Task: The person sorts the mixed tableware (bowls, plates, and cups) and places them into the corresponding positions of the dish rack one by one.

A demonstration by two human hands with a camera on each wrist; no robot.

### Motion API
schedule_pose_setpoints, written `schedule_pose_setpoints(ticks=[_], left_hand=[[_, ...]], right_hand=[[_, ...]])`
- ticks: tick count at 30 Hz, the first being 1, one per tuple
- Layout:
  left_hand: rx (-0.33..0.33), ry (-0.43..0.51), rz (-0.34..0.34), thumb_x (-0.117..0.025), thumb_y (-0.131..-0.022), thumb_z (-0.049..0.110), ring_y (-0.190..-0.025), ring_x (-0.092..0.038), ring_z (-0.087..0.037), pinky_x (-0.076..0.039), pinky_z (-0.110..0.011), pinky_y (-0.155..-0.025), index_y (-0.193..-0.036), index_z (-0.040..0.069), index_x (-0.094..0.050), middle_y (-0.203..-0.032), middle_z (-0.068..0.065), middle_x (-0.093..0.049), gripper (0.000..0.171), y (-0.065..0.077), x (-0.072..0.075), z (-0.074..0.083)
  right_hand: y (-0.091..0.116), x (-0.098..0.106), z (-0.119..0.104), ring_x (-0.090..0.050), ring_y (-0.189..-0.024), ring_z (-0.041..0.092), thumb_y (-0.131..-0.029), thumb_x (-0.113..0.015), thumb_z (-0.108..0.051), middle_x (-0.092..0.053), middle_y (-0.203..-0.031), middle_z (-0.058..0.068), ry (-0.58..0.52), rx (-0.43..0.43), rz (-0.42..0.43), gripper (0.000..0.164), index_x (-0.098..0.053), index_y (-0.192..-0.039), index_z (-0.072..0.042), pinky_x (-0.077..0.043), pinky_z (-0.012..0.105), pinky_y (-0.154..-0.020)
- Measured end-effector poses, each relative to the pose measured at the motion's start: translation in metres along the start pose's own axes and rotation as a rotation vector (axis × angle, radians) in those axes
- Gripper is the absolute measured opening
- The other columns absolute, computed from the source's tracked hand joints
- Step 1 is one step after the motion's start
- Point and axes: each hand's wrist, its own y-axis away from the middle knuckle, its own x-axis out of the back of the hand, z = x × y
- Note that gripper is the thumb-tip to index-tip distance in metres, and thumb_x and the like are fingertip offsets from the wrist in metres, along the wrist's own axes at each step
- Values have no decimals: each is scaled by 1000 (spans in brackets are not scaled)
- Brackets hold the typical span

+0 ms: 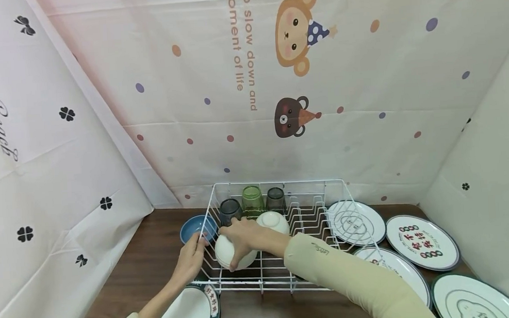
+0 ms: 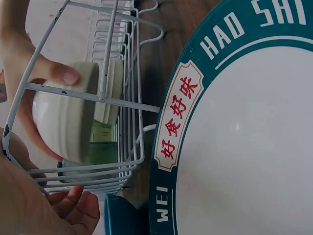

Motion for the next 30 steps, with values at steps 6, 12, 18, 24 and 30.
schedule_pose_setpoints(ticks=[6, 12, 18, 24, 30], left_hand=[[19, 27, -19, -41, -108, 12, -97, -61, -27, -50, -44, -83, -117, -3, -61, -110, -16, -66, 26, 0, -1, 1], [29, 19, -17, -41, -108, 13, -98, -62, -27, -51, -45, -83, -120, -3, -61, -110, -16, -66, 28, -1, 1, 1], [32, 17, -21, -42, -108, 12, -98, -62, -27, -50, -44, -81, -120, -2, -62, -109, -14, -67, 27, 0, 1, 1], [33, 15, -14, -43, -108, 13, -96, -61, -27, -49, -42, -78, -117, 0, -62, -108, -13, -66, 25, -2, 1, 1], [45, 16, -9, -43, -108, 14, -98, -61, -27, -50, -45, -81, -116, 1, -62, -107, -12, -66, 24, -1, 0, -1]], right_hand=[[-14, -9, -6, -63, -106, 24, -61, -92, -59, -63, -124, 7, 92, -5, -89, 97, -53, -145, -29, -55, 37, -84], [-24, -14, -10, -63, -110, 26, -61, -92, -62, -63, -126, 6, 163, -16, -94, 96, -53, -144, -32, -56, 38, -86], [-29, -17, -11, -62, -114, 27, -63, -90, -63, -61, -131, 7, 197, -15, -130, 98, -51, -147, -33, -57, 40, -88], [-31, -18, -8, -62, -116, 28, -64, -90, -62, -60, -133, 7, 189, -24, -129, 99, -49, -148, -32, -57, 41, -88], [-34, -18, -6, -62, -116, 27, -64, -91, -60, -60, -133, 8, 170, -13, -109, 99, -49, -149, -32, -57, 41, -88]])
